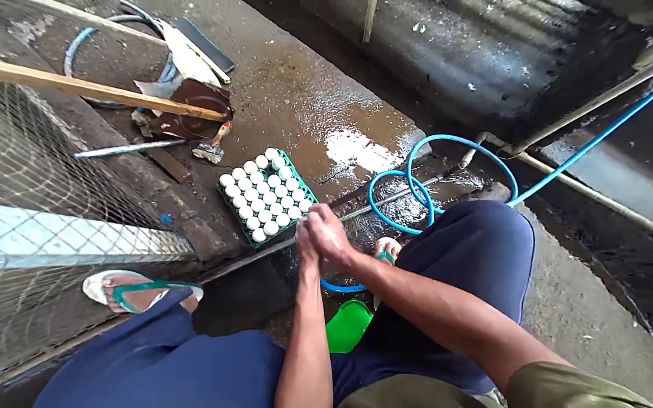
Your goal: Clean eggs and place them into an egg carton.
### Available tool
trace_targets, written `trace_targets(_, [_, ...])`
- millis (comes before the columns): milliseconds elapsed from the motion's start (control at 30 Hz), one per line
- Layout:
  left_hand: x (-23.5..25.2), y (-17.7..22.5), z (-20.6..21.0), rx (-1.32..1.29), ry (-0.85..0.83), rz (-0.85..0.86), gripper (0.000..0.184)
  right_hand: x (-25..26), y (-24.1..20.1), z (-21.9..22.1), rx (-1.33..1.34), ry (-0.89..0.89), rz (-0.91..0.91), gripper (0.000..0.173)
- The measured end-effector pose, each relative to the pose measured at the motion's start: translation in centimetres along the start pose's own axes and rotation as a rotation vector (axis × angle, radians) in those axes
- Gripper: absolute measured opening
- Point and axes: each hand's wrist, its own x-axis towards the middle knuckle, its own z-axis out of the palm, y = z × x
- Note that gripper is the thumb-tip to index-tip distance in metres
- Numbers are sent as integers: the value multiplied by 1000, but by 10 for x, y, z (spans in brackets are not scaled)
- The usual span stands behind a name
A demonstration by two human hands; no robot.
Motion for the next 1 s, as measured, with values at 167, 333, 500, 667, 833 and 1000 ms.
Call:
trace_targets(167, [-4, -2, 3, -116, -1, -37, 47, 15, 8, -1, 90, 24, 120, 40])
trace_targets(333, [-6, 2, -7, -130, -105, -94, 51, 4, 11, -2, 67, 19, -24, 38])
trace_targets(500, [7, -6, -6, -223, -175, -96, 39, 34, 14, -11, 234, 3, 239, 43])
trace_targets(667, [-1, 5, -9, -217, -132, -147, 53, 12, 3, -3, -20, 47, -111, 37])
trace_targets(833, [-4, 7, -1, -216, -35, -101, 50, 9, 2, 4, 120, 103, 54, 37])
trace_targets(1000, [3, -3, -14, -126, -174, -120, 47, 28, 6, -2, 297, -8, 233, 35])
